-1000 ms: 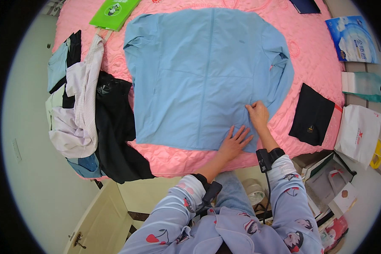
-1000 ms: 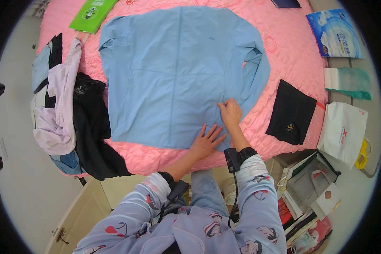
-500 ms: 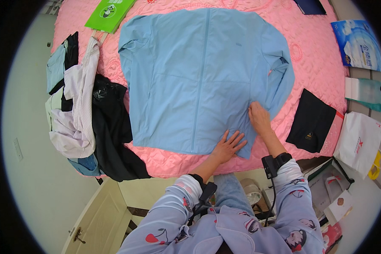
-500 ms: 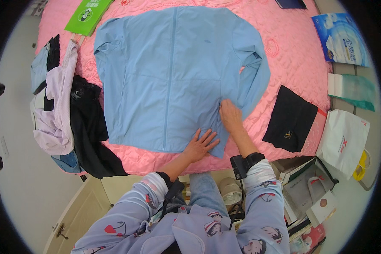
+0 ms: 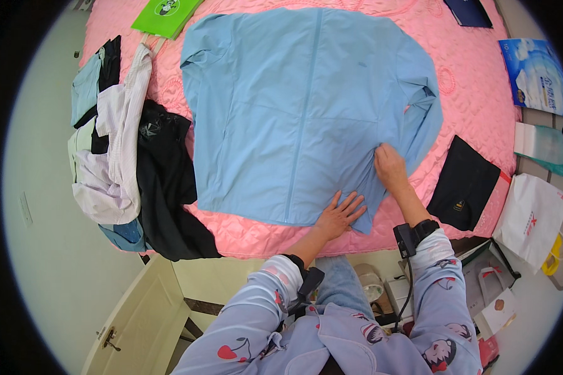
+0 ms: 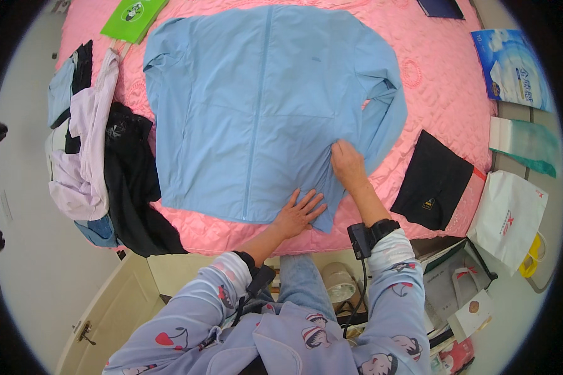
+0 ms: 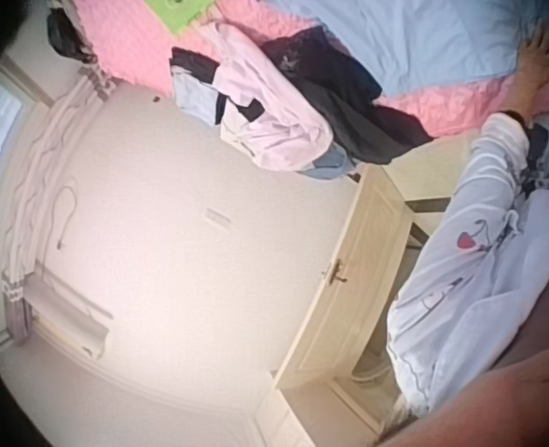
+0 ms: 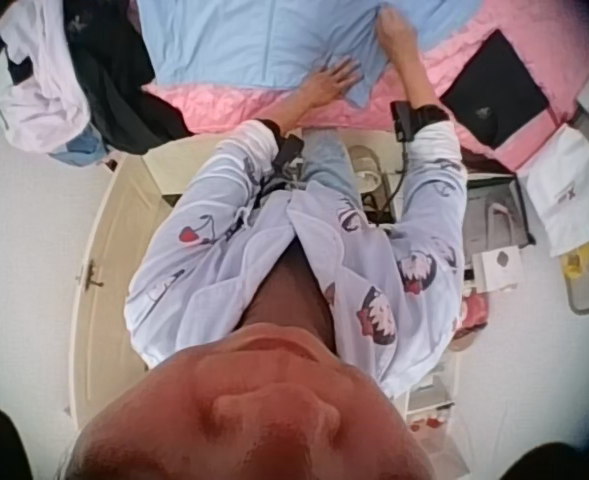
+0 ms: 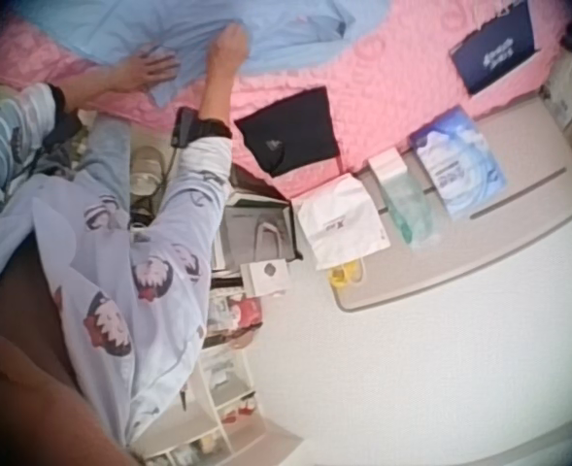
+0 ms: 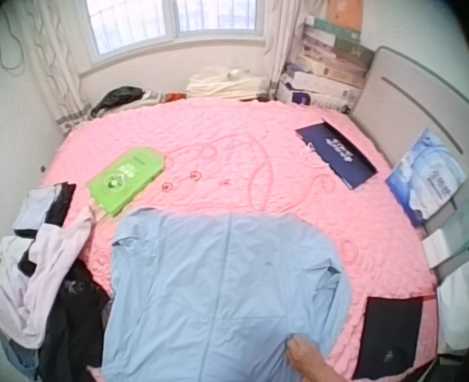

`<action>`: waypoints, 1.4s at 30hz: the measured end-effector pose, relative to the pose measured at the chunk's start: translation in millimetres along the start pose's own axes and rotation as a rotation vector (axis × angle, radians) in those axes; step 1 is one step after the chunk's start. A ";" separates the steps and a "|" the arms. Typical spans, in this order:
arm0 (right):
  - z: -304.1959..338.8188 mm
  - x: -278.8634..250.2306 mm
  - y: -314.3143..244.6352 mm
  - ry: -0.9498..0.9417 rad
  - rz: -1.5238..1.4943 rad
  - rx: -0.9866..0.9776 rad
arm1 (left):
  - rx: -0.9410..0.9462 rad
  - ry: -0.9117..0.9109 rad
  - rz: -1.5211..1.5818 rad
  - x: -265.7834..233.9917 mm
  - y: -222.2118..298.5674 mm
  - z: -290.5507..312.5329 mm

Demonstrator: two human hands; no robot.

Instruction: The person folds a black short-sleeved shirt and then a light blue long-sleeved shirt on a pink bedspread. They smooth and align each garment, fold sleeves and sides, and roll or fold the shirts into compact rectangles.

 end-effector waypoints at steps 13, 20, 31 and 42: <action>2.9 -8.6 -20.6 -0.008 0.071 0.010 | 0.021 0.024 -0.013 -1.8 3.1 2.3; 80.6 -22.6 -59.0 -0.033 -0.005 0.052 | 0.144 0.007 -0.114 -23.6 28.8 59.5; 240.9 17.6 -84.2 0.043 -0.708 1.207 | -1.130 0.948 0.334 -108.3 -226.4 288.2; 224.4 28.3 -92.0 0.259 -1.071 1.539 | -1.215 0.943 0.476 -86.4 -275.3 286.2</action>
Point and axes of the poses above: each hand's wrist, its own z-axis away from the middle knuckle, its own x-axis out of the palm, y = z × x, the point moved 3 cm from there along -z, towards the middle knuckle, and after that the axes turned 2 degrees about y, right-handed, at the moved point
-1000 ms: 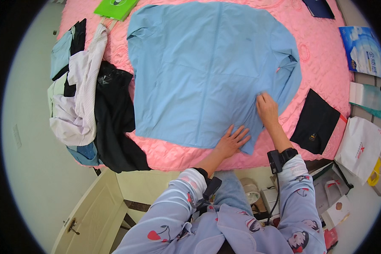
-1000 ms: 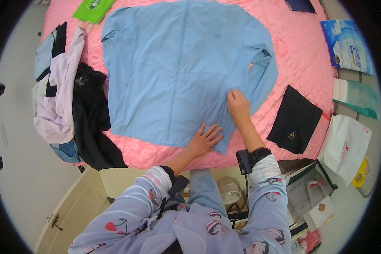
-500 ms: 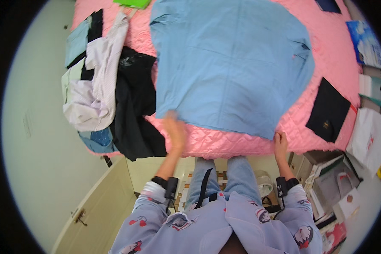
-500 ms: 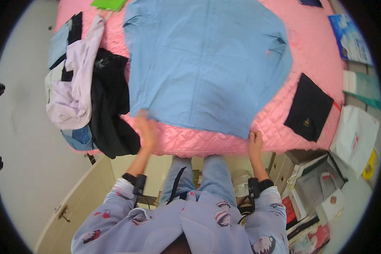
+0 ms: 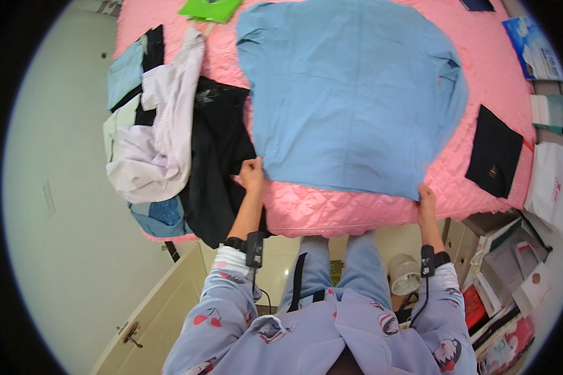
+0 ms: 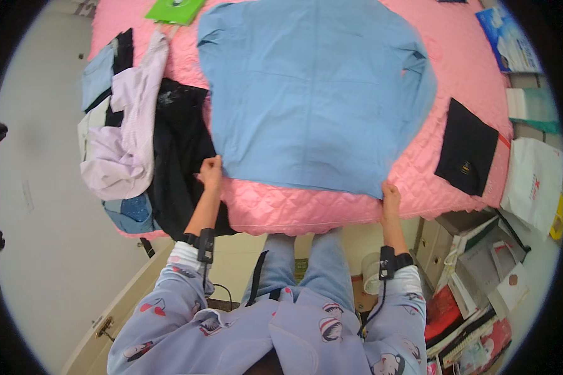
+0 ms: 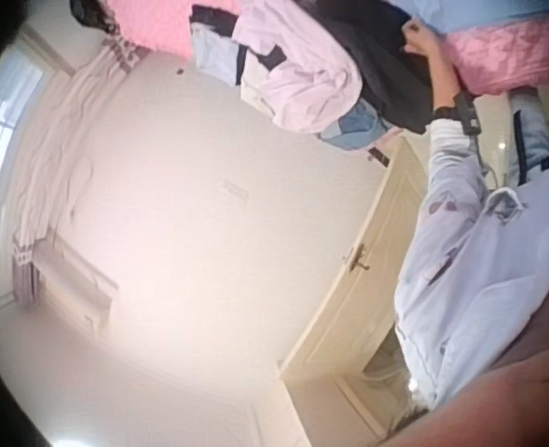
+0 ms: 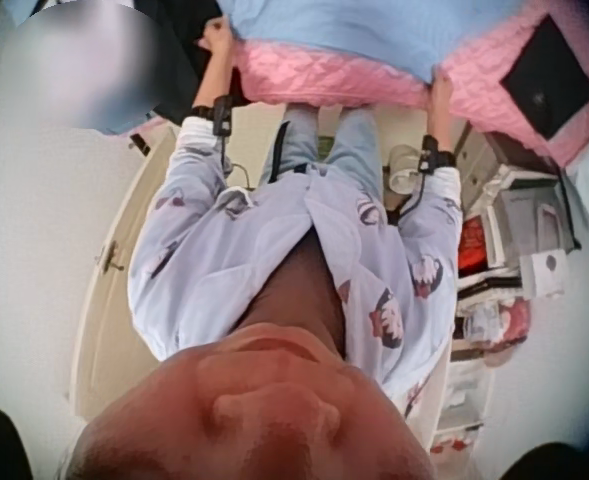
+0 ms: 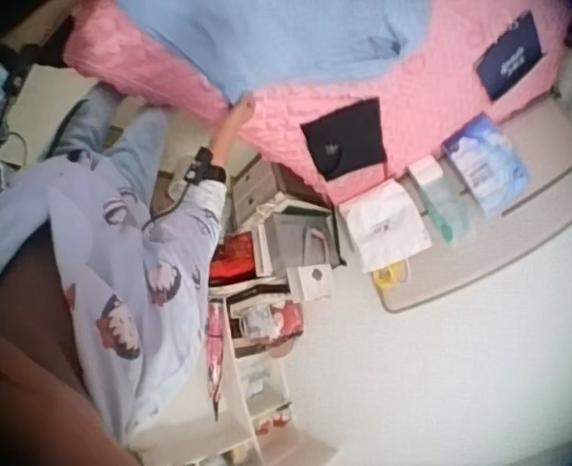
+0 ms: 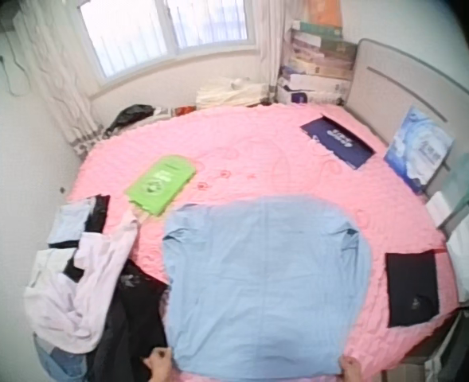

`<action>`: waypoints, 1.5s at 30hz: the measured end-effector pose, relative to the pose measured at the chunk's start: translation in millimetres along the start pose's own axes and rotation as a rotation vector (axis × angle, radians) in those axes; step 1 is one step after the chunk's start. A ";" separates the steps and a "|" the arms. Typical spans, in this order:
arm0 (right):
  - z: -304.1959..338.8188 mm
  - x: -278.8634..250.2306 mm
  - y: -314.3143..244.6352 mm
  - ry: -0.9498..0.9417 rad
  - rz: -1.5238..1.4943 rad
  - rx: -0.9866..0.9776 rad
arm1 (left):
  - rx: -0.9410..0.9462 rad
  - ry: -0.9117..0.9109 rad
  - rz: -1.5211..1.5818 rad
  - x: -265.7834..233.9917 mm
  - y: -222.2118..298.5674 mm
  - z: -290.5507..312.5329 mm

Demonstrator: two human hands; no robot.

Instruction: The person folds a black short-sleeved shirt and then a light blue long-sleeved shirt on a pink bedspread. They smooth and align each garment, fold sleeves and sides, and roll or fold the shirts into compact rectangles.

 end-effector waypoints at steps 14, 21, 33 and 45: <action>15.7 -9.4 1.8 -0.106 -0.420 0.162 | -0.119 0.071 -0.370 -10.9 35.1 28.5; 11.6 -7.8 1.6 -0.135 -0.203 0.027 | 0.024 0.040 -0.587 -10.0 36.9 30.6; 19.6 -26.8 -2.0 -0.073 -0.055 -0.215 | -0.134 -0.182 0.348 -39.0 -29.0 13.6; 39.7 -27.1 2.4 0.283 0.414 -0.604 | 0.385 0.169 -0.441 -54.8 46.5 58.5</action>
Point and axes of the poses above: each hand's wrist, its own z-axis away from the middle knuckle, its own x-axis out of the palm, y = z × x, the point moved 3 cm from there along -z, towards the middle knuckle, and after that the axes turned 2 degrees about y, right-handed, at the moved point
